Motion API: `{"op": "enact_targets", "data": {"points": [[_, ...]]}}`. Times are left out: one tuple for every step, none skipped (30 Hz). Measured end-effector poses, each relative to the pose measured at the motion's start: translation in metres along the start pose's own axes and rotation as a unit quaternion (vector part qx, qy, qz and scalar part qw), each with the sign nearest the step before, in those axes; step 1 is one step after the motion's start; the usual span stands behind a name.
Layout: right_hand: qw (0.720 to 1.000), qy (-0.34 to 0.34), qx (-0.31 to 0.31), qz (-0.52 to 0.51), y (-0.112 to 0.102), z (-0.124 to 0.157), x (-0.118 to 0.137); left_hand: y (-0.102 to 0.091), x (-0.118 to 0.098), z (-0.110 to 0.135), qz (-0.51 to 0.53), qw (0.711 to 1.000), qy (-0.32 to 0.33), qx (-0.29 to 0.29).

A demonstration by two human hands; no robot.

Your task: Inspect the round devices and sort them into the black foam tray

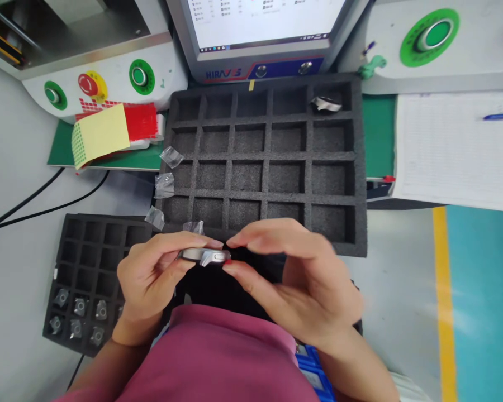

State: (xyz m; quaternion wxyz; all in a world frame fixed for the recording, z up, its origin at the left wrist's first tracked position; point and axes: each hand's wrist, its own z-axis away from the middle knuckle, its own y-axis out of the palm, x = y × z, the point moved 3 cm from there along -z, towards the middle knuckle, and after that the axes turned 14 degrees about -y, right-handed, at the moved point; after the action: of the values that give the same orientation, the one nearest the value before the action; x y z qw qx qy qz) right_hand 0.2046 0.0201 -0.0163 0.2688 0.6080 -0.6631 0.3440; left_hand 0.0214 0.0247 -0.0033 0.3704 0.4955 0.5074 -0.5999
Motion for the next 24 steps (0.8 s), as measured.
{"op": "enact_targets", "data": {"points": [[1.000,-0.003,-0.017,0.000,-0.001,0.000,0.000,0.000,0.000,-0.001,0.002,1.000,0.004,0.001],[1.000,-0.010,-0.018,0.008,-0.001,0.000,0.000,0.000,-0.001,-0.001,0.001,1.000,0.005,0.002],[1.000,-0.021,-0.005,0.021,-0.002,-0.001,0.002,0.000,-0.001,-0.001,-0.001,1.000,0.005,0.001],[0.999,-0.028,0.021,0.036,-0.002,-0.003,0.003,-0.001,-0.001,-0.001,-0.004,1.000,0.002,-0.002],[0.997,-0.039,0.040,0.050,-0.003,-0.004,0.004,-0.001,-0.001,-0.001,-0.010,1.000,-0.001,-0.005],[0.995,-0.050,0.056,0.062,-0.004,-0.005,0.005,-0.001,0.000,-0.001,-0.017,1.000,-0.005,-0.009],[0.993,-0.060,0.068,0.074,-0.005,-0.006,0.006,-0.001,0.000,-0.001,-0.026,1.000,-0.010,-0.014],[0.991,-0.070,0.075,0.090,-0.004,-0.007,0.006,0.000,0.001,-0.001,-0.035,0.999,-0.012,-0.020],[0.988,-0.079,0.078,0.110,-0.004,-0.008,0.006,0.000,0.001,-0.002,-0.046,0.999,-0.012,-0.027],[0.984,-0.090,0.078,0.133,-0.002,-0.009,0.006,0.000,0.001,-0.003,-0.057,0.998,-0.010,-0.031],[0.979,-0.102,0.074,0.157,0.000,-0.010,0.006,0.000,-0.001,-0.004,-0.068,0.997,-0.004,-0.032],[0.974,-0.116,0.070,0.179,0.002,-0.010,0.006,0.001,-0.004,-0.006,-0.081,0.996,0.005,-0.028],[0.970,-0.126,0.062,0.199,0.003,-0.010,0.006,0.001,-0.008,-0.008,-0.097,0.995,0.015,-0.022],[0.967,-0.130,0.051,0.213,0.004,-0.009,0.006,0.002,-0.013,-0.010,-0.114,0.993,0.024,-0.012],[0.967,-0.129,0.038,0.219,0.003,-0.008,0.006,0.003,-0.020,-0.013,-0.133,0.990,0.034,0.007],[0.968,-0.123,0.024,0.218,0.000,-0.005,0.007,0.004,-0.027,-0.015,-0.150,0.987,0.047,0.026],[0.970,-0.115,0.014,0.214,-0.004,0.000,0.008,0.005,-0.033,-0.018,-0.168,0.983,0.058,0.039],[0.973,-0.106,0.012,0.206,-0.010,0.005,0.009,0.004,-0.038,-0.023,-0.188,0.979,0.068,0.039],[0.975,-0.099,0.017,0.197,-0.016,0.012,0.010,0.002,-0.042,-0.029,-0.210,0.974,0.080,0.019],[0.977,-0.096,0.028,0.189,-0.022,0.019,0.011,-0.003,-0.043,-0.038,-0.235,0.967,0.091,-0.024],[0.978,-0.093,0.037,0.184,-0.029,0.026,0.011,-0.009,-0.043,-0.051,-0.260,0.956,0.104,-0.083],[0.978,-0.091,0.034,0.183,-0.035,0.031,0.011,-0.016,-0.040,-0.066,-0.285,0.941,0.118,-0.143],[0.978,-0.092,0.025,0.186,-0.041,0.036,0.010,-0.023,-0.035,-0.084,-0.313,0.921,0.130,-0.194],[0.977,-0.093,0.009,0.192,-0.046,0.038,0.008,-0.030,-0.028,-0.106,-0.340,0.902,0.142,-0.227]]}}
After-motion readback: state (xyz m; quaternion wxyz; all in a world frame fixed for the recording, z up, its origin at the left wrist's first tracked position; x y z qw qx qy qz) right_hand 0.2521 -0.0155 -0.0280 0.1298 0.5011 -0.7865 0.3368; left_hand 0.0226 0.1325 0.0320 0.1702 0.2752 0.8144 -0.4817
